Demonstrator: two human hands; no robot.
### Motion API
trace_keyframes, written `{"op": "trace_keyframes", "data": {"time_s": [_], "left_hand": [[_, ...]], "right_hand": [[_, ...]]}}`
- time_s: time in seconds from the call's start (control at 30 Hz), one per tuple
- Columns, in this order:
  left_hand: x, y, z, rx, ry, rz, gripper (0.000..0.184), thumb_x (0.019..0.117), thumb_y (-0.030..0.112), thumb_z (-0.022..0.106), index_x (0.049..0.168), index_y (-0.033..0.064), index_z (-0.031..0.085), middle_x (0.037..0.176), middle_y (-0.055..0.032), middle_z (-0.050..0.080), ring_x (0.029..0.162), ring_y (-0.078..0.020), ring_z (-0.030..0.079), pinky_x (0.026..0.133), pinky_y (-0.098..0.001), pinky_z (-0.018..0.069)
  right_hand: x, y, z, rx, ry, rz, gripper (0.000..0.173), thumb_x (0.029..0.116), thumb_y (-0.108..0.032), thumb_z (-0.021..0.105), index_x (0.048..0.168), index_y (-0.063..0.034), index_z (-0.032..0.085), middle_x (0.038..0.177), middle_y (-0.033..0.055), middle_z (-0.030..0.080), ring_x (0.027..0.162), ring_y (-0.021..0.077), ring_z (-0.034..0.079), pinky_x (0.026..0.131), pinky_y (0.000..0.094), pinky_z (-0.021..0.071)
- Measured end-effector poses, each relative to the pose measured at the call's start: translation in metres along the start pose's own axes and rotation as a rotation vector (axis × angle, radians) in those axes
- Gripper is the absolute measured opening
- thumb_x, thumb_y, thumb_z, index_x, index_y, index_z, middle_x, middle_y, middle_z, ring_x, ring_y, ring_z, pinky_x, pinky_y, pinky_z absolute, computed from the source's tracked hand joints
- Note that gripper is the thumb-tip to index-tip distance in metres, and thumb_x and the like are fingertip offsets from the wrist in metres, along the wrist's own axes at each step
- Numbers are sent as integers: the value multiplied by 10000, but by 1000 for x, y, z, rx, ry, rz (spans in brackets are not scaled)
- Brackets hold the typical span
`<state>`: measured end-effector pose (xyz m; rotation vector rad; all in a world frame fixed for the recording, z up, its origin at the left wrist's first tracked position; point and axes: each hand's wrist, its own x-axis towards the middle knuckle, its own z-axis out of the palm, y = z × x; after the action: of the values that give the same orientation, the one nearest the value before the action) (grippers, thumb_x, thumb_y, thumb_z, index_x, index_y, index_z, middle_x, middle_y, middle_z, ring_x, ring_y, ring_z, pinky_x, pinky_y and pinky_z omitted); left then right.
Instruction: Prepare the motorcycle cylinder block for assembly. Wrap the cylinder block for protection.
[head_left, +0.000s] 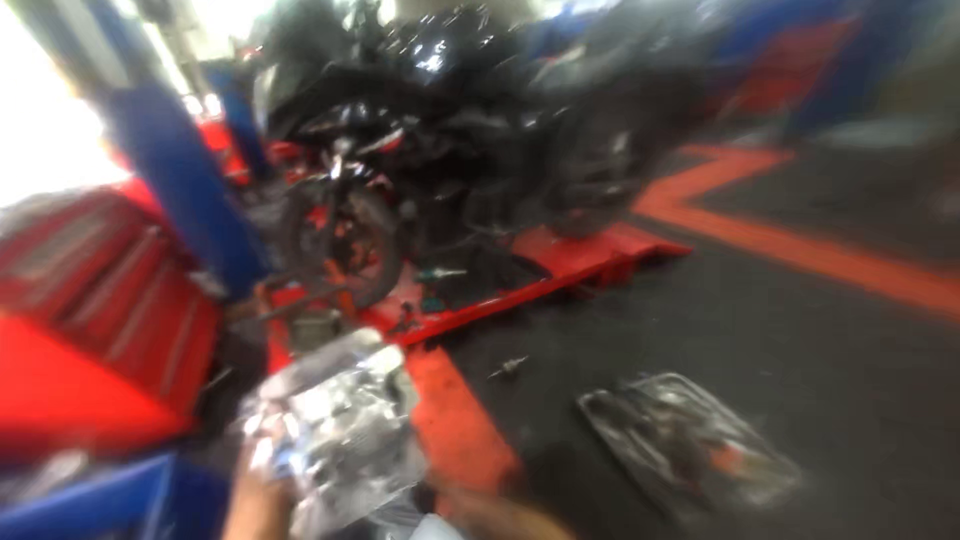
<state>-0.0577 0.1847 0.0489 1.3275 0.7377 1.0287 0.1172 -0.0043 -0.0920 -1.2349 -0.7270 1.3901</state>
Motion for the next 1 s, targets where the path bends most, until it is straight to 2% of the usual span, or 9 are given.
{"op": "trace_keyframes", "data": {"time_s": [0.07, 0.13, 0.2, 0.27, 0.4, 0.53, 0.63, 0.77, 1.0], "left_hand": [[-2, -4, -10, -114, -70, 0, 201, 948, 103, 547, 1143, 53, 550, 863, 46, 692, 781, -19, 683, 693, -229, 608], [-7, 1, -15, -201, -112, -38, 243, 966, 248, 601, 1124, 66, 571, 858, 12, 710, 793, -55, 705, 701, -258, 624], [-20, 11, -17, -217, -130, -82, 332, 946, 332, 663, 1128, 65, 586, 868, -3, 716, 801, -73, 711, 711, -273, 626], [-33, 21, -20, -208, -171, -82, 286, 963, 283, 673, 1128, 57, 614, 900, -16, 726, 833, -85, 714, 756, -283, 626], [-58, 40, -24, -170, -235, -30, 86, 979, 141, 618, 1055, 135, 656, 888, 67, 723, 831, -21, 689, 776, -230, 598], [-77, 35, -34, -29, -402, 108, 218, 930, 214, 723, 1134, 246, 655, 974, 191, 726, 911, 62, 670, 855, -183, 568], [-79, 23, -48, 75, -520, 192, 582, 907, 295, 762, 1394, 109, 504, 1164, 162, 696, 1050, 37, 653, 964, -233, 556], [-74, 16, -71, 250, -605, 281, 742, 917, 460, 735, 1470, 59, 444, 1270, 141, 657, 1148, 81, 595, 1032, -218, 513], [-57, -24, -86, 568, -856, 224, 950, 751, 611, 814, 1407, -8, 517, 1113, -87, 732, 1022, -98, 701, 929, -375, 595]], "right_hand": [[5, -2, 6, 102, -21, 156, 750, 1058, -640, 185, 1462, -67, 449, 1106, 105, 716, 958, 199, 698, 814, 436, 589], [3, -12, 17, 131, -35, 268, 512, 1094, -502, 303, 1300, -121, 575, 1011, 43, 723, 915, 165, 701, 806, 406, 596], [-2, -14, 30, 172, -3, 271, 319, 1036, -228, 536, 1329, -107, 570, 1059, 34, 719, 947, 155, 700, 849, 397, 595], [-8, -16, 44, 246, 104, 197, 388, 930, -60, 569, 1317, -87, 554, 1038, 36, 716, 909, 141, 698, 804, 371, 600], [-10, -39, 59, 359, 392, 10, 324, 954, 39, 495, 1267, -24, 553, 968, 72, 704, 839, 146, 690, 750, 361, 598], [-4, -93, 60, 468, 614, -175, 508, 985, 58, 470, 1481, -41, 421, 1012, 124, 696, 794, 155, 677, 695, 337, 572], [-4, -102, 54, 472, 460, -410, 726, 816, 63, 516, 1521, -66, 400, 1192, 156, 672, 834, 177, 717, 685, 341, 623], [-17, -92, 58, 574, 371, -360, 908, 652, 40, 569, 1528, -83, 364, 1274, 194, 619, 887, 252, 712, 671, 419, 622], [-4, -51, 68, 652, 642, -225, 753, 789, 70, 634, 1494, -84, 415, 1130, 234, 672, 873, 330, 724, 684, 483, 633]]}}
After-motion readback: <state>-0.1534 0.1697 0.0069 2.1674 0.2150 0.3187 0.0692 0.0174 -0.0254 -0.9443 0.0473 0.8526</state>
